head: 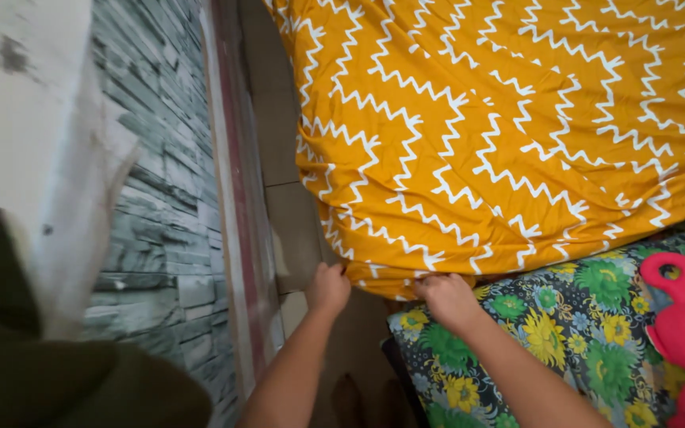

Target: The person is spreading and smoothing a yellow patterned sheet over a bed and tucking it in.

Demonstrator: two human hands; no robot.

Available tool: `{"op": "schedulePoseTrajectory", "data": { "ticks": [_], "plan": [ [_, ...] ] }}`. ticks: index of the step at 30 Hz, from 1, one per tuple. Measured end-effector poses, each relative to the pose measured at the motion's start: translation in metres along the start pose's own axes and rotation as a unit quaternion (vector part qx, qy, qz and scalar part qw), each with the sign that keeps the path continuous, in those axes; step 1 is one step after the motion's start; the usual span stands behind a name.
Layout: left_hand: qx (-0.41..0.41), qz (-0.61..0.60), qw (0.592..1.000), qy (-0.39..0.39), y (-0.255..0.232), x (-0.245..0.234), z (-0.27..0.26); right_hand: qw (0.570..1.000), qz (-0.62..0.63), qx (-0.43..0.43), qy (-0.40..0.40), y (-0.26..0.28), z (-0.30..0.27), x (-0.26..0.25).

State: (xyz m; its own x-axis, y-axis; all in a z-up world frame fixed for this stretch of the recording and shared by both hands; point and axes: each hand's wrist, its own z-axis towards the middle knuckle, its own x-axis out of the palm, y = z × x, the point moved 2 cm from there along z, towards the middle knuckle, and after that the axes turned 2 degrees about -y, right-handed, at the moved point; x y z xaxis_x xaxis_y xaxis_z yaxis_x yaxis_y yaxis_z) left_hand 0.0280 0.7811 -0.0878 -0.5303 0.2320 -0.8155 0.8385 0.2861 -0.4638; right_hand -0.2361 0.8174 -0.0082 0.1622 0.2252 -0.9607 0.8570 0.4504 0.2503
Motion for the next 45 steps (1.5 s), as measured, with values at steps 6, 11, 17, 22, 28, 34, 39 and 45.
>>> {"op": "schedulePoseTrajectory", "data": {
  "ticks": [6,11,17,22,28,34,39,45],
  "plan": [
    [-0.035,0.047,0.998,0.037,0.020,0.042,-0.006,0.982,-0.064,0.142,0.109,-0.024,-0.010,0.034],
    [-0.171,-0.044,0.984,0.022,0.021,0.053,0.012,0.979,-0.022,0.187,0.072,-0.028,-0.017,-0.008],
    [-0.136,-0.358,0.912,-0.144,0.056,0.140,0.085,0.981,0.076,0.175,0.017,-0.059,-0.019,0.007],
    [-0.178,-0.582,0.793,0.004,0.005,0.108,0.092,0.958,0.026,0.265,0.105,-0.083,-0.021,0.030],
    [-0.285,-0.643,0.700,0.129,-0.023,0.080,0.083,0.700,0.512,0.494,0.062,-0.102,-0.022,0.104],
    [-0.199,-0.753,0.605,0.166,-0.072,0.021,0.049,0.207,0.838,0.500,-0.073,-0.021,0.017,-0.013],
    [-0.157,-0.835,0.506,0.147,-0.116,-0.013,0.035,0.111,0.906,0.365,-0.182,-0.025,0.039,-0.022],
    [-0.151,-0.889,0.426,0.069,-0.090,0.055,0.043,0.109,0.898,0.286,-0.316,-0.059,0.043,-0.020]
  ]
}}
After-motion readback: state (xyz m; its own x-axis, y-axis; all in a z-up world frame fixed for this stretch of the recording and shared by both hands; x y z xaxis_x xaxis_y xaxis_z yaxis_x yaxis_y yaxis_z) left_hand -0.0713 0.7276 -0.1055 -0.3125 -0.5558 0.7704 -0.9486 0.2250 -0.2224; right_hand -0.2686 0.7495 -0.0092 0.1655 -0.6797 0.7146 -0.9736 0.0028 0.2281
